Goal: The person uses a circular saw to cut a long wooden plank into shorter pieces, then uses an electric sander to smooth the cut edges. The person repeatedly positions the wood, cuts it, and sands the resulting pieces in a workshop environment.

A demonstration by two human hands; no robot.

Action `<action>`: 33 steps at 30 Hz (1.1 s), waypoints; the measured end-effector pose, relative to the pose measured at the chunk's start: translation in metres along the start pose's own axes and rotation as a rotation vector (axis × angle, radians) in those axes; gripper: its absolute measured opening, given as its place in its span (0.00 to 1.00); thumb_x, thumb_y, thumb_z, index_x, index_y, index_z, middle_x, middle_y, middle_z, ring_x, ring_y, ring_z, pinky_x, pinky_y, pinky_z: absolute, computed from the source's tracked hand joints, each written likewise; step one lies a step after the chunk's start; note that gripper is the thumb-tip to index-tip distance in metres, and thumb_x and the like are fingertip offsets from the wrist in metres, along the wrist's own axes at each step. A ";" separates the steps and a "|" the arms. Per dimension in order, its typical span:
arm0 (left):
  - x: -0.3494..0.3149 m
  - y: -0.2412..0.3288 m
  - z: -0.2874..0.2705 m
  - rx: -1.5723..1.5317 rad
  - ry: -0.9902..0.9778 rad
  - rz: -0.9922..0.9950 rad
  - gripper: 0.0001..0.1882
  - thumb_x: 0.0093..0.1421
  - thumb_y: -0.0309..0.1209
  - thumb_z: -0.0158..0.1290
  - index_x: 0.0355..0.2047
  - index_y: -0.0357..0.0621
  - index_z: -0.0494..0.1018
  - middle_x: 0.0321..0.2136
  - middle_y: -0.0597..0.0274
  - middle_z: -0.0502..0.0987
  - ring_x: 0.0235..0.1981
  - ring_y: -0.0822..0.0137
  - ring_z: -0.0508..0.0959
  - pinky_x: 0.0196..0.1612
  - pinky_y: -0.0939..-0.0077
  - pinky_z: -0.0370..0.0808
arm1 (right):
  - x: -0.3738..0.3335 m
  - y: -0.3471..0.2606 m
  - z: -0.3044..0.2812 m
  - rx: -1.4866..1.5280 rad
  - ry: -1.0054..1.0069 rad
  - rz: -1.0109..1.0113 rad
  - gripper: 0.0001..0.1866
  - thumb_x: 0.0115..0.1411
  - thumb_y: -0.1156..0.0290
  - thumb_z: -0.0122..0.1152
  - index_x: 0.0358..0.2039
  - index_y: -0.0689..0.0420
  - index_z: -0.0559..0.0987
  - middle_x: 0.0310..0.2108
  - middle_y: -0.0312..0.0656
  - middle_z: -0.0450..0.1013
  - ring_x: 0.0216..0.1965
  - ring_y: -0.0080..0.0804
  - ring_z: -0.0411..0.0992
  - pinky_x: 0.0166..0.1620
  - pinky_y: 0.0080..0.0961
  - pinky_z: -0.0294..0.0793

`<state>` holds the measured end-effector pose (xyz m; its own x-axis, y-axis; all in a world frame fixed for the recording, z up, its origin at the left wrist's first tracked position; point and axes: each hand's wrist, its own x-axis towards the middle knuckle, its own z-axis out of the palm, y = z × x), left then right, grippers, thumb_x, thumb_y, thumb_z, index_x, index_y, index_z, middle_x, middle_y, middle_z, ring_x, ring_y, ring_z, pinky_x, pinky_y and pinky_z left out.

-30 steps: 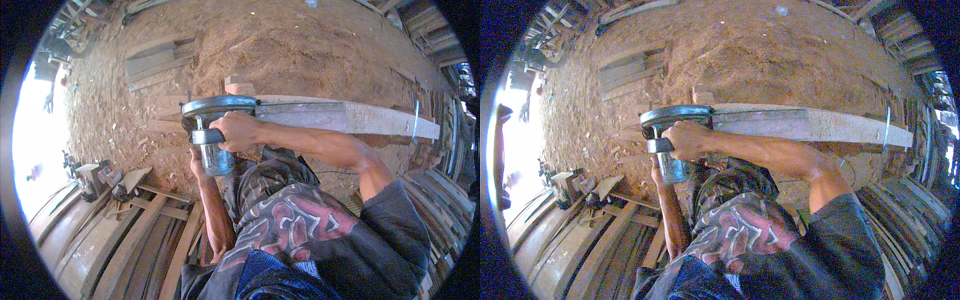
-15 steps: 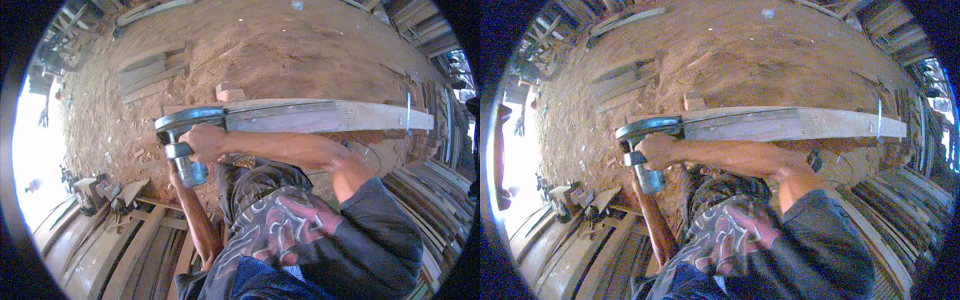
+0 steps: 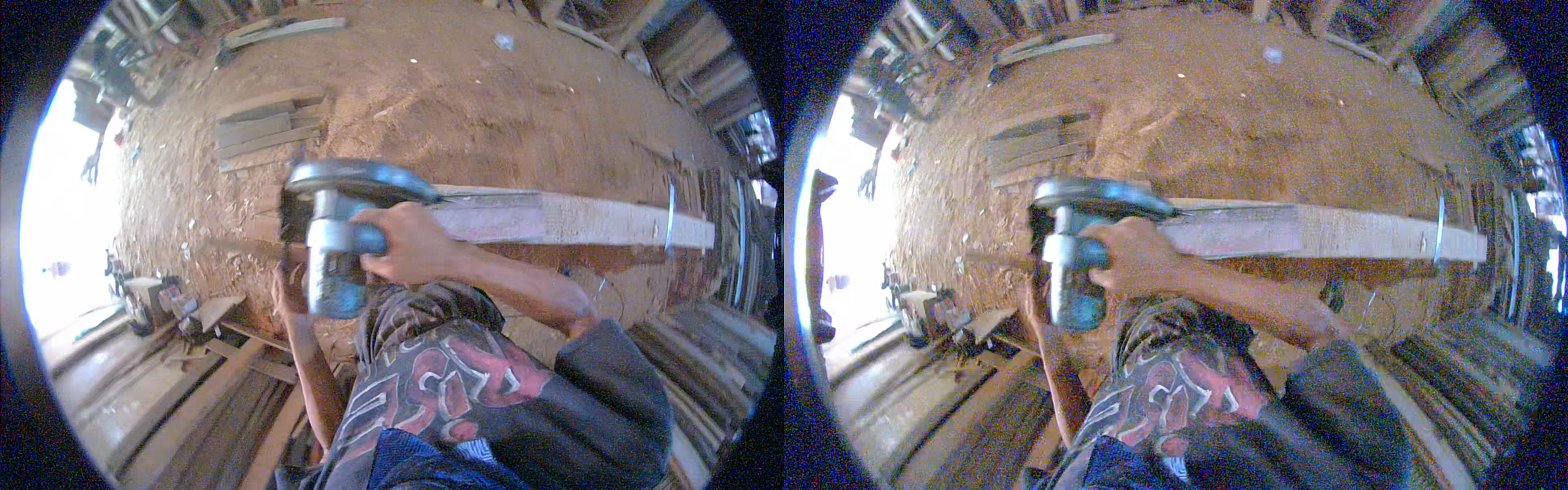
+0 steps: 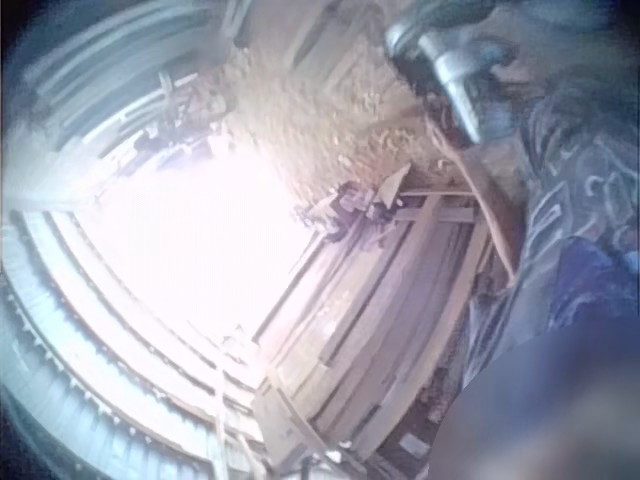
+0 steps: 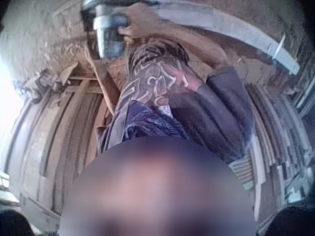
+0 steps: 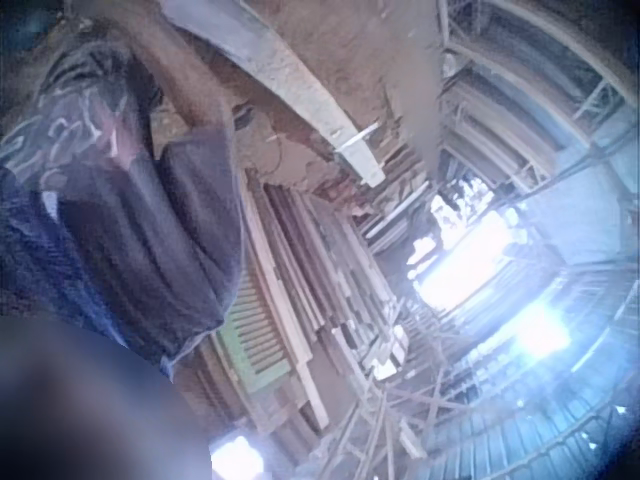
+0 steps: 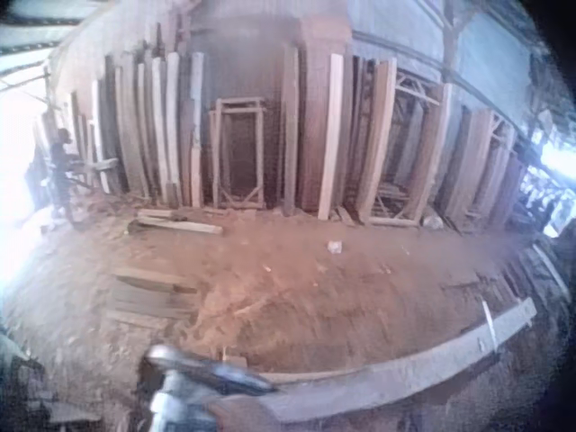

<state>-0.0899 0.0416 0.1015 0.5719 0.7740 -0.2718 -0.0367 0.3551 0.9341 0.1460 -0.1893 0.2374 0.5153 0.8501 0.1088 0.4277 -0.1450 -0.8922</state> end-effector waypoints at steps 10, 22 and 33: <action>-0.071 -0.086 0.060 0.138 -0.065 -0.332 0.19 0.69 0.39 0.51 0.52 0.37 0.72 0.42 0.61 0.79 0.41 0.67 0.80 0.40 0.70 0.78 | -0.116 0.044 -0.109 0.049 0.503 0.399 0.14 0.51 0.75 0.64 0.40 0.61 0.80 0.27 0.35 0.77 0.27 0.25 0.74 0.34 0.25 0.73; -0.115 -0.086 0.074 0.194 0.044 -0.273 0.19 0.67 0.39 0.54 0.51 0.38 0.71 0.40 0.57 0.78 0.40 0.64 0.80 0.42 0.66 0.80 | -0.259 0.106 -0.170 0.166 0.880 0.539 0.14 0.48 0.78 0.64 0.38 0.64 0.76 0.23 0.36 0.73 0.18 0.24 0.68 0.23 0.22 0.69; -0.214 -0.169 0.116 0.209 0.133 -0.263 0.21 0.66 0.41 0.55 0.49 0.36 0.75 0.38 0.59 0.80 0.38 0.68 0.80 0.40 0.71 0.79 | -0.340 0.105 -0.208 0.123 0.752 0.505 0.16 0.48 0.82 0.63 0.39 0.63 0.75 0.23 0.36 0.72 0.18 0.23 0.68 0.23 0.21 0.69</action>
<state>-0.1113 -0.2452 0.0288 0.4277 0.7363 -0.5244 0.2736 0.4474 0.8514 0.1705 -0.5984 0.1978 0.9861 0.1402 -0.0893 -0.0405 -0.3187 -0.9470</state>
